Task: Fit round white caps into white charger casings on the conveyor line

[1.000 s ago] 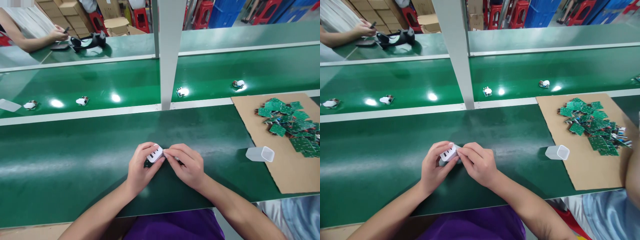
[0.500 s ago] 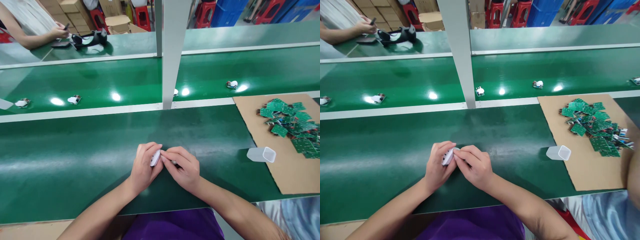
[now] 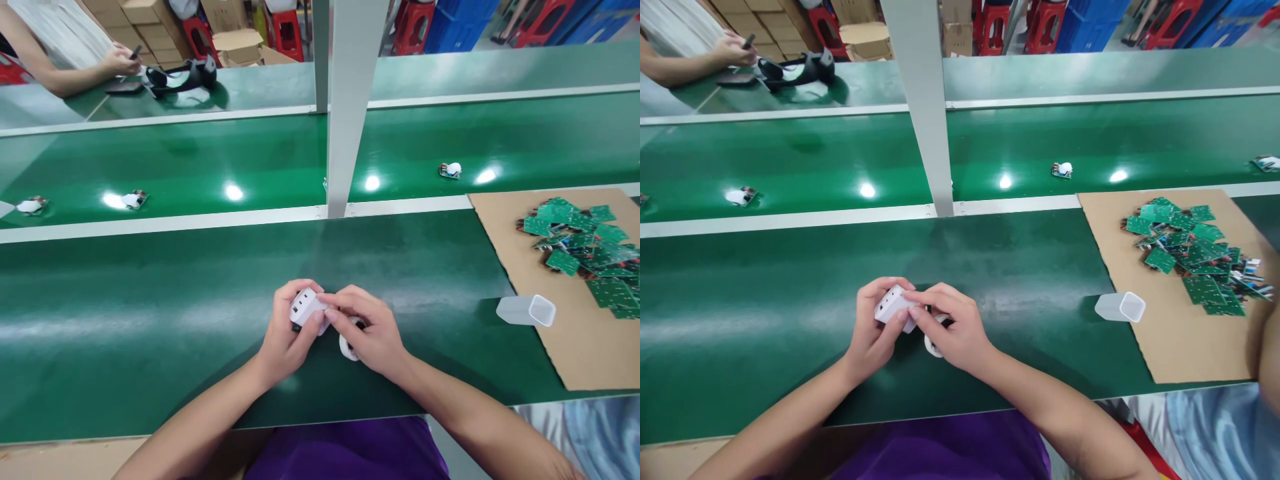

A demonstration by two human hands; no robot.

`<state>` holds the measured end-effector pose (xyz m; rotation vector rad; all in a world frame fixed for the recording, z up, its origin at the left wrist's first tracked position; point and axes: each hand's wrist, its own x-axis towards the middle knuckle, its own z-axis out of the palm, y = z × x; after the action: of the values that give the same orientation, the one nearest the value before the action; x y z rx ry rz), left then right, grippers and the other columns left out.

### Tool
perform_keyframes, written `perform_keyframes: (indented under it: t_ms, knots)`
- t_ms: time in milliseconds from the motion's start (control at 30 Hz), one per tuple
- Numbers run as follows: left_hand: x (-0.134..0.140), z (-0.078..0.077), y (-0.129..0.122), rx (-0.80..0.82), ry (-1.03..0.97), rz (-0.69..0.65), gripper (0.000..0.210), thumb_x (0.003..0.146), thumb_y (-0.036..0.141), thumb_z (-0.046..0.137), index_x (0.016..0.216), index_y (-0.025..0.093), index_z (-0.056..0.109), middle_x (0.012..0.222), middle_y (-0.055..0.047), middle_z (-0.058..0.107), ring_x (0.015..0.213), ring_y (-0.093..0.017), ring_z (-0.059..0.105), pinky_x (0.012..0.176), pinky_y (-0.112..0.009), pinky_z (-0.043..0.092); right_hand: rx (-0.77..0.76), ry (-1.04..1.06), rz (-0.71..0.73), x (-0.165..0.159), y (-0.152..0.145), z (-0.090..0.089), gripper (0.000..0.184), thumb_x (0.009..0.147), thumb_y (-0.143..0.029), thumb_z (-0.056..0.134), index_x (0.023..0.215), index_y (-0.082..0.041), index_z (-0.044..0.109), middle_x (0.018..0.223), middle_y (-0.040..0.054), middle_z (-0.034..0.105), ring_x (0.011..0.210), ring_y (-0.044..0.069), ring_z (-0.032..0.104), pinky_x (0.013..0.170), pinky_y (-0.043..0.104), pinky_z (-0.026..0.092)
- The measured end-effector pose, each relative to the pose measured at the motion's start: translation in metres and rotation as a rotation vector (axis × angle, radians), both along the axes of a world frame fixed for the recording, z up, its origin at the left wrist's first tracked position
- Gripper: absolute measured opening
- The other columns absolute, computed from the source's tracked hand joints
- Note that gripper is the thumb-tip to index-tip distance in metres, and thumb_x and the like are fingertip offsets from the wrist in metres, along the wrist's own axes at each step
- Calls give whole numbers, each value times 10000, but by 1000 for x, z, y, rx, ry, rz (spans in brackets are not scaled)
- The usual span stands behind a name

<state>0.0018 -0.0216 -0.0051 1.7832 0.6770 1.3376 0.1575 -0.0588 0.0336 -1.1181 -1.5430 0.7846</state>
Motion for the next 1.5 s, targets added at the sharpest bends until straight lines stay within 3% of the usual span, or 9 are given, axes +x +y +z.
perform_keyframes:
  t_ms: [167,267,333,500,667,867,1000,1233,1500]
  knots:
    - [-1,0,-2,-187,-38,-69,322,956,273,526,1261,244,429,1041,-59,615,866,-138,623,708,-252,531,-271,226,-11,2,6,-1,181,911,-334,622,975,-214,742,711,-13,580,539,75,484,463,180,388]
    - [-2,-1,-1,-266,-82,-181,302,949,283,529,1224,246,408,1005,-56,626,881,-164,674,703,-273,561,-467,480,-98,3,12,-4,261,896,-422,620,926,-173,691,593,-55,452,438,63,368,386,184,306]
    - [-1,-2,-3,-291,-67,-245,325,922,273,561,1203,243,401,967,-43,627,803,-161,694,663,-272,569,-494,530,-162,3,14,-5,294,876,-466,635,876,-173,645,562,-71,411,413,62,332,365,189,283]
    - [3,-4,-9,-221,103,-192,372,809,225,621,1139,222,447,862,-18,626,666,-134,640,577,-233,516,-332,288,-218,-1,10,0,291,892,-478,625,838,-194,592,579,-50,515,433,70,411,398,189,336]
    - [6,-3,-12,-190,131,-217,313,815,179,564,1100,226,444,839,-8,645,647,-130,639,566,-225,500,-279,259,-219,-3,8,1,241,913,-427,601,838,-199,578,666,-35,577,467,75,477,437,201,390]
    - [9,1,-11,34,221,-57,332,797,189,576,1106,224,460,865,-7,643,650,-123,627,586,-225,495,-174,89,-305,-3,7,0,197,937,-357,575,819,-200,597,720,-9,603,611,110,570,514,214,440]
    - [11,0,-11,126,224,-28,348,803,179,561,1128,217,445,854,-7,612,657,-121,607,604,-235,492,-61,-20,-341,-5,6,-1,186,959,-312,552,816,-205,602,739,-11,600,622,105,557,561,227,456]
    - [16,-9,-12,152,97,-90,377,809,117,542,1144,227,410,896,-30,587,766,-148,613,668,-271,502,63,-146,-385,-8,5,-4,134,965,-224,522,848,-211,586,748,-19,596,617,102,547,573,227,471]
    - [19,-13,-16,214,147,-68,325,782,90,552,1026,250,407,849,6,539,648,-96,550,544,-191,425,174,-277,-434,-12,2,-13,105,968,-167,502,892,-209,561,725,-28,573,586,87,542,523,202,446]
